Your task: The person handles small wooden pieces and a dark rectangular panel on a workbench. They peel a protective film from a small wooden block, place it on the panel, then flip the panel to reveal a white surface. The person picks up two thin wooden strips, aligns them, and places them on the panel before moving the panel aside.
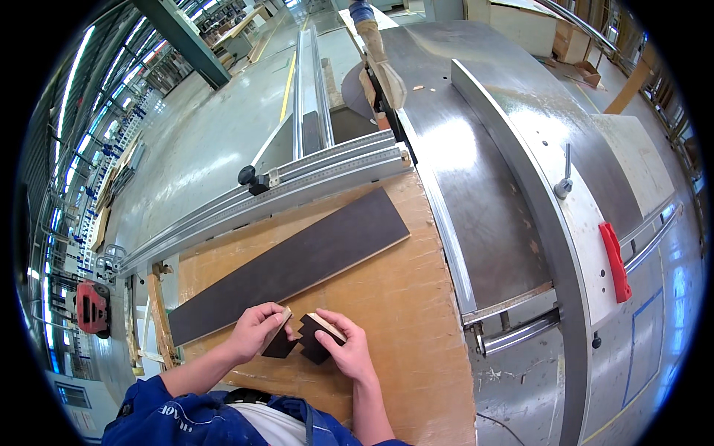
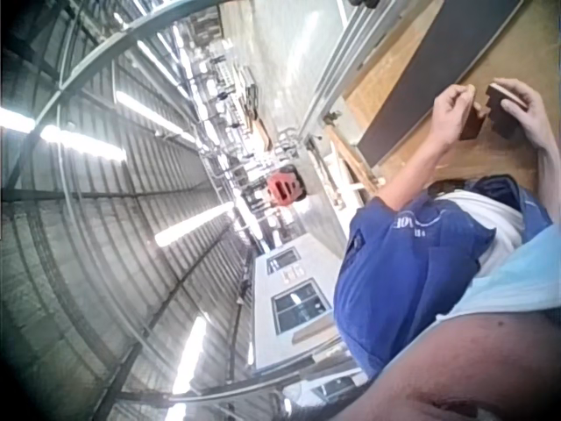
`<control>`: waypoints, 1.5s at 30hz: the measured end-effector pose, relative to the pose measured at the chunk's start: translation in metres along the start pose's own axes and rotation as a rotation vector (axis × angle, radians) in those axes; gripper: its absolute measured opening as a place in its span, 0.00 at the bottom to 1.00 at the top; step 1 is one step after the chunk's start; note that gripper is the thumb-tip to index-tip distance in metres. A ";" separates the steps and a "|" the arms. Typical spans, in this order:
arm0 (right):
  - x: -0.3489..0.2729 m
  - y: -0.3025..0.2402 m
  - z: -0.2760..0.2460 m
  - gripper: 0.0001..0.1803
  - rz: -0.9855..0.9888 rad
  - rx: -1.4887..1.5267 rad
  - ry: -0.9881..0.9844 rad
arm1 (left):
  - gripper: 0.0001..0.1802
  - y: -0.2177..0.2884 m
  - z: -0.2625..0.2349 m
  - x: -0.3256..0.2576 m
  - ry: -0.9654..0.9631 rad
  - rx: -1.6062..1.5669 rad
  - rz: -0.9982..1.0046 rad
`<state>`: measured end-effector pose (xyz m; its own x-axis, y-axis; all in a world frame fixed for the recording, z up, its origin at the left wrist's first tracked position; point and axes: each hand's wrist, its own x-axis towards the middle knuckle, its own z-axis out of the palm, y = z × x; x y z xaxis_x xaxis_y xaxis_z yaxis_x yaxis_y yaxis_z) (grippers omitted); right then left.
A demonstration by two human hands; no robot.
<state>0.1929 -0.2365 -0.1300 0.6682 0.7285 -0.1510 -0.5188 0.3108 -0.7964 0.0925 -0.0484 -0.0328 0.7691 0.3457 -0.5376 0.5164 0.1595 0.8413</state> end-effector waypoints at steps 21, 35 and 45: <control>0.014 -0.004 0.037 0.18 -0.191 -0.688 -0.091 | 0.15 0.033 -0.021 -0.007 0.175 -0.145 0.153; 0.002 0.004 0.101 0.54 -0.165 0.008 -0.240 | 0.23 0.033 0.008 -0.005 0.269 0.029 0.489; -0.013 -0.017 0.092 0.44 0.005 -0.057 -0.222 | 0.14 0.047 -0.023 -0.016 0.087 0.100 0.443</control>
<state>0.1436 -0.1953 -0.0607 0.5284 0.8486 -0.0273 -0.4864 0.2762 -0.8289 0.0961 -0.0255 0.0163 0.8916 0.4374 -0.1174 0.1823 -0.1095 0.9771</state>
